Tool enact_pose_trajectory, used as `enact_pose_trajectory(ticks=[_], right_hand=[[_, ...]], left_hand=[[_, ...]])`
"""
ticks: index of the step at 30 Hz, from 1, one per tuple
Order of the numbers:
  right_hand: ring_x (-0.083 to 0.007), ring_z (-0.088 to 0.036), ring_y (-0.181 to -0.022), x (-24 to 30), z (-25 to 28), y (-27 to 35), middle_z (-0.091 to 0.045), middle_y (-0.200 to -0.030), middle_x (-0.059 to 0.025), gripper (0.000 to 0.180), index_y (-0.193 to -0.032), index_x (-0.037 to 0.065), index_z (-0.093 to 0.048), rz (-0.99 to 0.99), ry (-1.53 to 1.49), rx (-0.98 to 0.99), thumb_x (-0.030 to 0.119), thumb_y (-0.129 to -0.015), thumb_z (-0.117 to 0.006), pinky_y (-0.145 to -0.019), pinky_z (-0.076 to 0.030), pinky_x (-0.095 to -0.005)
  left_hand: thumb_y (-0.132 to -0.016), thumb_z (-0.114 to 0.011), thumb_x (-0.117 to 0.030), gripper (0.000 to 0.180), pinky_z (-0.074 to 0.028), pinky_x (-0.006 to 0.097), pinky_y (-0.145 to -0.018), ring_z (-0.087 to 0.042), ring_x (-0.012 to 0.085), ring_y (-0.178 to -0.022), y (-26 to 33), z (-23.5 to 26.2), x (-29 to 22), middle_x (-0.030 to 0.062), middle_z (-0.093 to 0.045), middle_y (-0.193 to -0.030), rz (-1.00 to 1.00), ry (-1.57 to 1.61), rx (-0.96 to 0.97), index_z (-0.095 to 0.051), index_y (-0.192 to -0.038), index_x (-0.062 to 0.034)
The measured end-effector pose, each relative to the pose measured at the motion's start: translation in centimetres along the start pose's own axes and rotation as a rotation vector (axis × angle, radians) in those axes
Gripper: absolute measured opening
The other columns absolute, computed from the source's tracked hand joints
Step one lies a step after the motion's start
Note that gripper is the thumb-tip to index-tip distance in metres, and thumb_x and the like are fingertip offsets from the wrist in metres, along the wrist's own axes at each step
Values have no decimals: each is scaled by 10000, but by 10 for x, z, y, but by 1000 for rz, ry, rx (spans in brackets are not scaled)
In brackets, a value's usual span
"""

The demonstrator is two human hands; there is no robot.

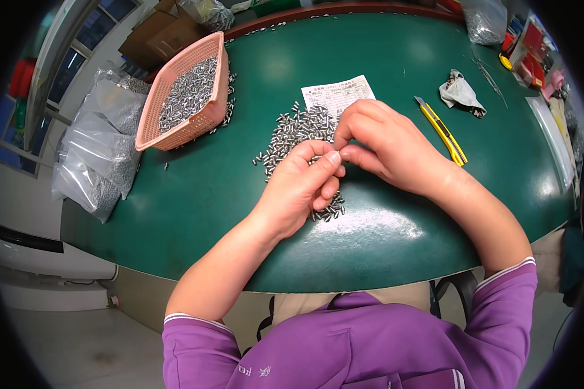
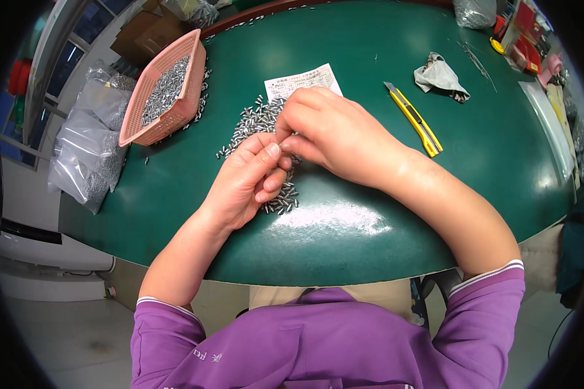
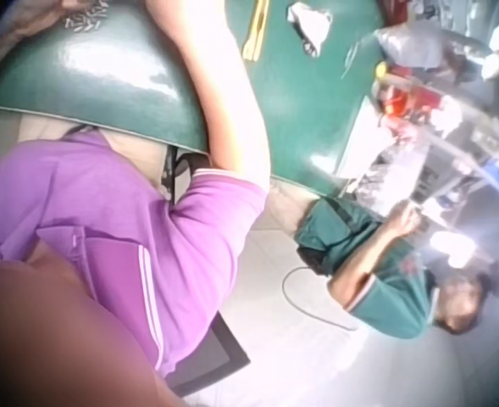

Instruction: The person is manually counting and inspecting small metallic components on a workbench.

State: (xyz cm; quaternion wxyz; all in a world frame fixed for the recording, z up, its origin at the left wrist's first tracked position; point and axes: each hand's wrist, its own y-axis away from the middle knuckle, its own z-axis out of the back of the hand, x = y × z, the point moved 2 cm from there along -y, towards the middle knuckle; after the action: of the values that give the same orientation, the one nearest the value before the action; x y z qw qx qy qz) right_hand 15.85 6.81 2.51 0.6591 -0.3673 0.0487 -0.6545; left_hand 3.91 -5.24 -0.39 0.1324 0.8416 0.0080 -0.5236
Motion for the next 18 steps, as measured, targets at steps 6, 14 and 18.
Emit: enact_pose_trajectory(ticks=[6, 14, 18], right_hand=[[-257, -550, -848, 0, 1, 0, -557, -865, -60, 126, -857, 62, -573, 16, -42, -39, 53, -752, -641, -741, -459, -351], [-267, -566, -844, -12, -4, 9, -571, -854, -85, 122, -862, 56, -601, -184, 76, 111, 72, -747, -640, -721, -470, -359], [-279, -565, -830, -11, -6, 12, -568, -836, -87, 131, -858, 56, -611, -176, 78, 177, 87, -735, -646, -714, -471, -367]], left_hand=[[-948, -481, -202, 155, -333, 175, -431, -443, 63, -583, -1, 1, 0, 45, -524, -815, 15, 53, 24, -483, -994, -55], [-955, -408, -203, 181, -323, 199, -441, -443, 99, -587, 1, 4, -2, 71, -528, -834, 6, 92, -10, -506, -978, -52], [-948, -400, -198, 187, -330, 199, -450, -447, 101, -608, 0, 4, -3, 78, -530, -852, -24, 120, -3, -506, -991, -51]])
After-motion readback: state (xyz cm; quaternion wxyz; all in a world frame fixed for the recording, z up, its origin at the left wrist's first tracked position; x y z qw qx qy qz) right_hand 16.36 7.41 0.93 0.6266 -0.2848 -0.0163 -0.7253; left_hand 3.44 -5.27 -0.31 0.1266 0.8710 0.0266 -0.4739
